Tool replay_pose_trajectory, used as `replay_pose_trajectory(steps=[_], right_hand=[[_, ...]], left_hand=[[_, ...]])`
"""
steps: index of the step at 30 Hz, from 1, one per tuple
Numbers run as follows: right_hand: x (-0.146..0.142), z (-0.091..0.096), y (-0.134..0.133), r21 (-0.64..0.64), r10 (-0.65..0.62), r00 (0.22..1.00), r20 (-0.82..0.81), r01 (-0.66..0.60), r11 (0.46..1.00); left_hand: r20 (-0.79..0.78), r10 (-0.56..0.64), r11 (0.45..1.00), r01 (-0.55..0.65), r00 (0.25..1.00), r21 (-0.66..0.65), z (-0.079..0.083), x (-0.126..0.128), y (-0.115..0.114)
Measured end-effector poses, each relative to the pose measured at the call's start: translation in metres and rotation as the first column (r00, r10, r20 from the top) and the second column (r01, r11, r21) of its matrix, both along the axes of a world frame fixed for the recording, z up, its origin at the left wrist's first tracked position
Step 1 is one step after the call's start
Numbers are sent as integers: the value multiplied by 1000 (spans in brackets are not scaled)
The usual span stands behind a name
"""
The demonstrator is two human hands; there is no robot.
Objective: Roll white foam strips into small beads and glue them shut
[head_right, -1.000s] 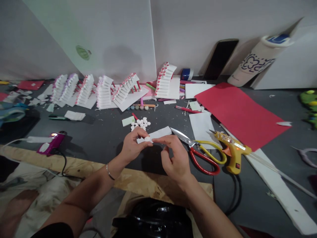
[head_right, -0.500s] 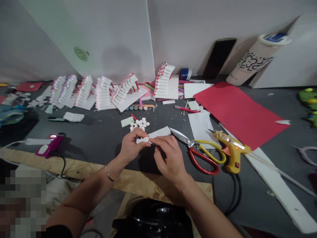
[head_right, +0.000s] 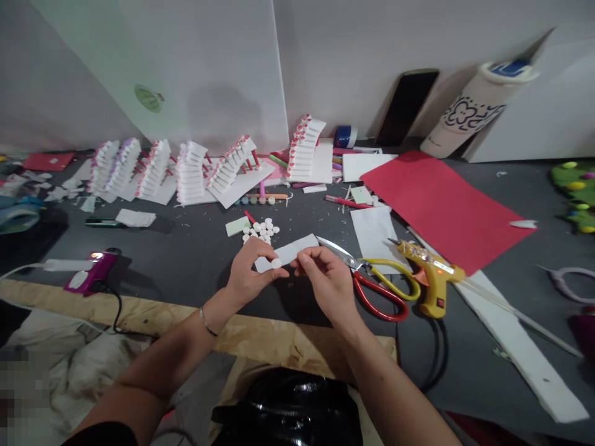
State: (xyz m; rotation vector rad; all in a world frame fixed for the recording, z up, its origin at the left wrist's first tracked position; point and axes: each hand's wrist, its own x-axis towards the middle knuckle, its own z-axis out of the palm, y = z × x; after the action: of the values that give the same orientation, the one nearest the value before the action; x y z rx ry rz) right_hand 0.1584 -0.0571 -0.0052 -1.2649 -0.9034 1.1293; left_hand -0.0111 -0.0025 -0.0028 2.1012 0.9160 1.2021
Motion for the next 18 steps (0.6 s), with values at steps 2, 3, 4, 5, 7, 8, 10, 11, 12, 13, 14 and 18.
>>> replay_pose_trajectory(steps=[2, 3, 4, 5, 7, 8, 10, 11, 12, 13, 14, 18], right_hand=[[1, -2, 3, -51, 26, 989, -148, -33, 998], [1, -2, 4, -69, 27, 979, -201, -41, 997], [1, -3, 5, -82, 24, 971, -239, -45, 996], [1, -4, 6, -89, 23, 964, -265, -48, 995], [0, -4, 7, -96, 29, 954, -300, -61, 993], [-1, -4, 7, -99, 36, 947, -321, -71, 993], [-2, -3, 7, -105, 48, 926, -374, -93, 990], [-2, -2, 7, -106, 46, 915, -401, -97, 990], [-2, -2, 7, -106, 43, 905, -423, -97, 990], [-2, -2, 7, -102, 40, 899, -436, -94, 990], [-2, -2, 7, -98, 40, 898, -439, -92, 991], [0, -4, 7, -127, 33, 913, -407, -92, 988]], left_hand=[[-32, 12, 999, -10, 999, 46, 0, -1, 0], [-38, 20, 998, -18, 999, 62, 0, -1, 0], [-39, 26, 997, -23, 999, 75, 0, -1, 0], [-36, 31, 996, -28, 999, 84, 0, -1, 1], [-27, 37, 995, -34, 999, 98, 0, -1, 0], [-23, 37, 994, -35, 999, 105, 0, 0, 0], [-17, 36, 993, -34, 999, 116, 0, 0, 0], [-12, 35, 992, -33, 999, 120, 0, 0, 0], [-7, 34, 992, -33, 999, 125, 0, 0, 0], [-1, 33, 991, -33, 999, 128, -1, 0, 0], [6, 31, 991, -31, 1000, 132, -1, 0, 0], [15, 32, 992, -34, 999, 123, -3, -1, 0]])
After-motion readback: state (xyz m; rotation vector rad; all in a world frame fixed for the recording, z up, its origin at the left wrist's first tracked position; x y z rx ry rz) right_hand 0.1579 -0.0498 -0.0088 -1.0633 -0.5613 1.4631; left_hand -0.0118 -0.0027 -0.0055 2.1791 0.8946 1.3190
